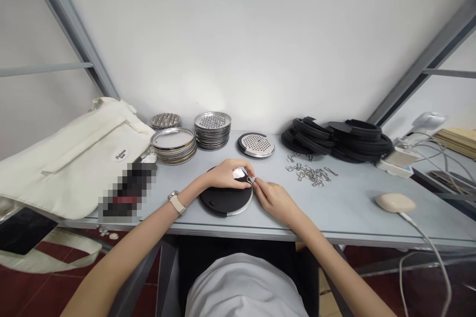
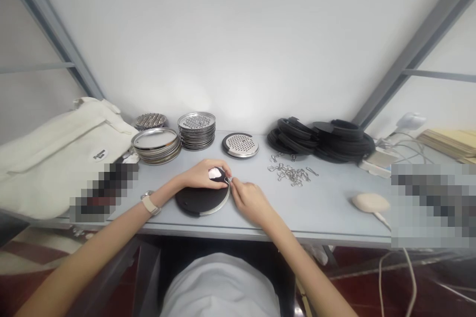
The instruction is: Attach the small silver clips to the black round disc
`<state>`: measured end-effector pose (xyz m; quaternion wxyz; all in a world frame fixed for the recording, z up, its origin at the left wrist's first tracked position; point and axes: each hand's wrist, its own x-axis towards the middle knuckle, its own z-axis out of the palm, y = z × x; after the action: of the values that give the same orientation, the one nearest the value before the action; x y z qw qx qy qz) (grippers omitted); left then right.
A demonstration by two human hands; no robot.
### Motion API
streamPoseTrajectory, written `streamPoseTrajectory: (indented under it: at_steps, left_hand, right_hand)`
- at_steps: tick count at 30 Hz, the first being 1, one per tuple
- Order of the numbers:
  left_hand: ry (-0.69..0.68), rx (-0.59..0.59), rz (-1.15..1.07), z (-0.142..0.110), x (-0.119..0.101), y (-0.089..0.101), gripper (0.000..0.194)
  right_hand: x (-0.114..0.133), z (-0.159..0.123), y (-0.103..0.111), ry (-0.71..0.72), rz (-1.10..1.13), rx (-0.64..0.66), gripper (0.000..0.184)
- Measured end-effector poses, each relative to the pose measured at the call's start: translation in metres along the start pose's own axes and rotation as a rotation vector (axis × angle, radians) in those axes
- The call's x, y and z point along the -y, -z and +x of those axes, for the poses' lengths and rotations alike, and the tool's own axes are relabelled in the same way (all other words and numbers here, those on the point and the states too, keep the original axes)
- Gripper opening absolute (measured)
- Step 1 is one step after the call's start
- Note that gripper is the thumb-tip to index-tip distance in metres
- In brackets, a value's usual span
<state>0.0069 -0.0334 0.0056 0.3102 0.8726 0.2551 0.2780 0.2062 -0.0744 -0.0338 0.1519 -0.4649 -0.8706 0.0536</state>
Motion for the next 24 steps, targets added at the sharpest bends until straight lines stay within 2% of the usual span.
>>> streamPoseTrajectory:
  at_steps: [5,17,24]
  left_hand:
    - [0.058,-0.025,-0.007,0.0013,0.0005,-0.0004,0.014]
    - [0.099,-0.025,0.028,0.001,0.0064,-0.002,0.016]
    - [0.132,-0.031,0.032,0.0018,0.0078,-0.0023,0.018]
  right_hand:
    - [0.0007,-0.0009,-0.0004,0.009,-0.007,0.004,0.022]
    - [0.0027,-0.0003,0.0033,0.017,0.031,0.006,0.022]
    - [0.006,-0.0027,0.0053,0.001,0.202,-0.021,0.017]
